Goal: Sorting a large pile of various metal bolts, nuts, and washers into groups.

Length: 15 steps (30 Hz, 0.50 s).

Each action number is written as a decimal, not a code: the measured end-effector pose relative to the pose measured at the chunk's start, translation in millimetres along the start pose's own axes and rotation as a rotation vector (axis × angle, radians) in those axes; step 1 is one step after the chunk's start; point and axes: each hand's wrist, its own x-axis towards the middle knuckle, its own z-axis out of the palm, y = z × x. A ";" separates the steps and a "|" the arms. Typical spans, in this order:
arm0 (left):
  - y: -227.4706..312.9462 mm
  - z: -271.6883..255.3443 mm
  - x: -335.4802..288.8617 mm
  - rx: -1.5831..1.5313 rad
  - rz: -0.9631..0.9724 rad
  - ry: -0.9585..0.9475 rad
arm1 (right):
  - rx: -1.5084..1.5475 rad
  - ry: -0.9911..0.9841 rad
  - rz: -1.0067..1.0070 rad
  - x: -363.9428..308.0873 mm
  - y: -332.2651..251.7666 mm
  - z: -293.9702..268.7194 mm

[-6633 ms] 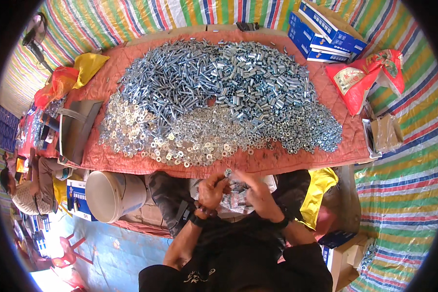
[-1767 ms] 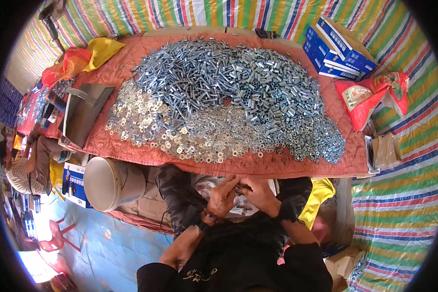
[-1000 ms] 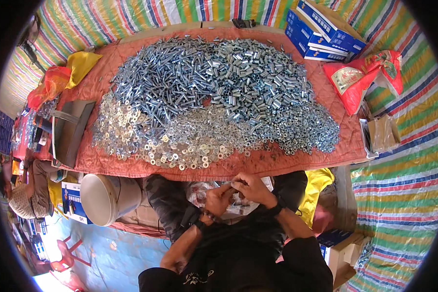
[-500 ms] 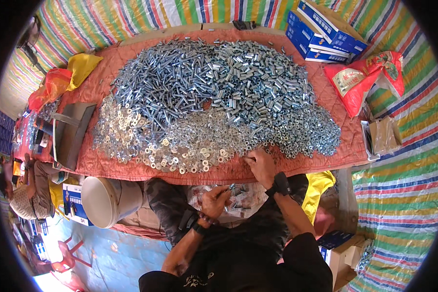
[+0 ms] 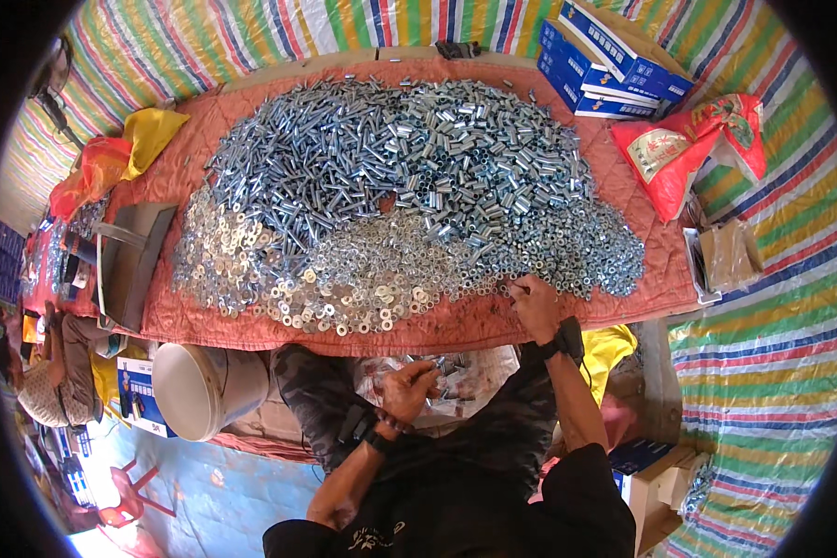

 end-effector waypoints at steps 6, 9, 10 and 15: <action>0.9 0.7 0.6 0.026 -0.003 -0.050 | 0.049 -0.015 -0.106 -0.5 25.9 7.7; -4.2 -0.6 2.5 0.003 0.022 -0.040 | 0.038 -0.077 -0.083 0.3 22.3 8.5; -4.3 -0.1 3.2 -0.020 0.015 -0.030 | 0.034 -0.123 -0.017 0.6 22.2 8.1; 2.3 1.3 8.3 0.056 -0.007 -0.020 | 0.007 -0.083 -0.036 -5.5 16.0 10.8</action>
